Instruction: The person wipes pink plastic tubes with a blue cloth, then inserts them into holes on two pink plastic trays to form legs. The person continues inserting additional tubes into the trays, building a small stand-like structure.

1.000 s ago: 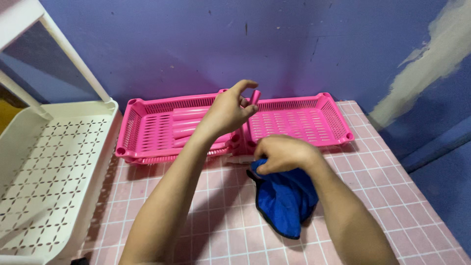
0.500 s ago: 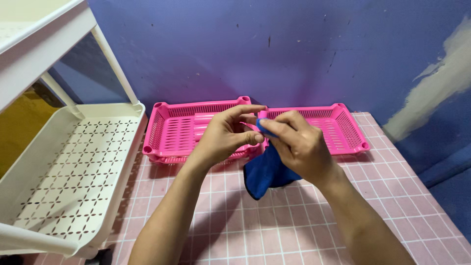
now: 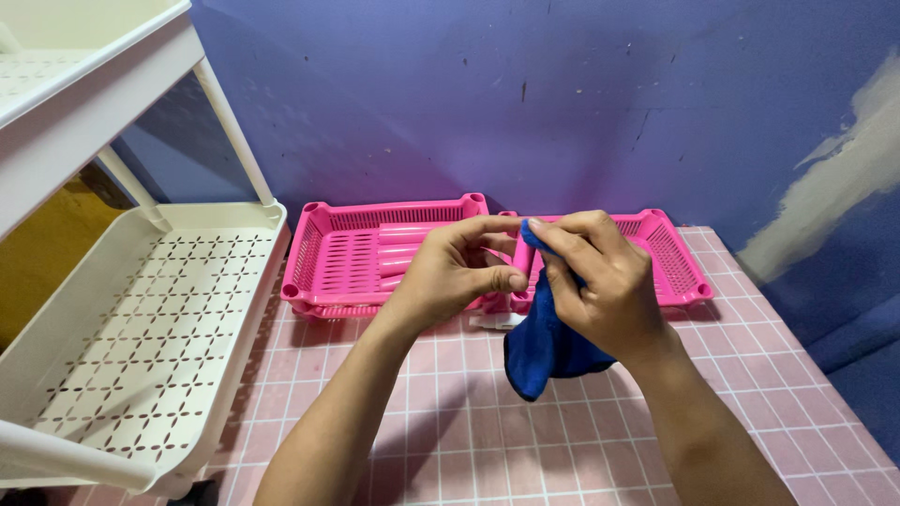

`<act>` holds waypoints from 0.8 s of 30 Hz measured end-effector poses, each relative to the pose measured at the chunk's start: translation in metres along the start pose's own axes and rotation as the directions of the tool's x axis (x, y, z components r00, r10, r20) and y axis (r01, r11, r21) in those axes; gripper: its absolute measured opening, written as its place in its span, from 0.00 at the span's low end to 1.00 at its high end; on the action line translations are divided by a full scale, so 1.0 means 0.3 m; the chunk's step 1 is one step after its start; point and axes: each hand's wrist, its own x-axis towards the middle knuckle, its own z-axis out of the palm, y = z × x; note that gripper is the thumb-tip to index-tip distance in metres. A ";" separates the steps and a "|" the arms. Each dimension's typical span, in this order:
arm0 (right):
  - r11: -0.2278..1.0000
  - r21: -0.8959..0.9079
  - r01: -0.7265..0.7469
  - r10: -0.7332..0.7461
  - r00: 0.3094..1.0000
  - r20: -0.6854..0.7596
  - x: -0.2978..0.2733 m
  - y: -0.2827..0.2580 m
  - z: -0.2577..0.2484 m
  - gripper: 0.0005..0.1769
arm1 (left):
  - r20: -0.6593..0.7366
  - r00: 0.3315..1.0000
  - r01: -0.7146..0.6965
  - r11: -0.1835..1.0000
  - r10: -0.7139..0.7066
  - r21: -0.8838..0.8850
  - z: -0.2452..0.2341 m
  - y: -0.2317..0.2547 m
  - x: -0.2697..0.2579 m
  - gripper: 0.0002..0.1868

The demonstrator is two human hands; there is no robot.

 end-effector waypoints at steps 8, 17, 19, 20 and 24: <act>1.000 0.013 -0.023 0.023 1.000 0.007 -0.005 -0.006 -0.011 0.15 | 0.013 1.000 0.000 0.994 0.002 -0.107 -0.014 0.029 -0.005 0.32; 0.997 0.057 -0.047 0.047 0.999 0.011 -0.001 -0.002 -0.018 0.13 | 0.067 0.998 0.001 0.992 0.007 -0.125 -0.008 0.042 -0.014 0.31; 0.998 0.002 -0.063 0.064 0.997 -0.049 -0.001 -0.002 -0.015 0.13 | 0.056 0.998 0.005 0.992 0.002 -0.129 -0.001 0.041 -0.013 0.30; 0.997 0.059 -0.051 0.052 0.999 -0.004 -0.001 0.000 -0.017 0.13 | 0.049 0.999 0.007 0.991 0.000 -0.131 0.000 0.042 -0.012 0.29; 0.992 0.090 -0.084 0.084 0.996 0.006 -0.006 -0.001 -0.014 0.13 | 0.019 1.000 -0.019 0.993 0.021 -0.116 0.003 0.045 -0.015 0.30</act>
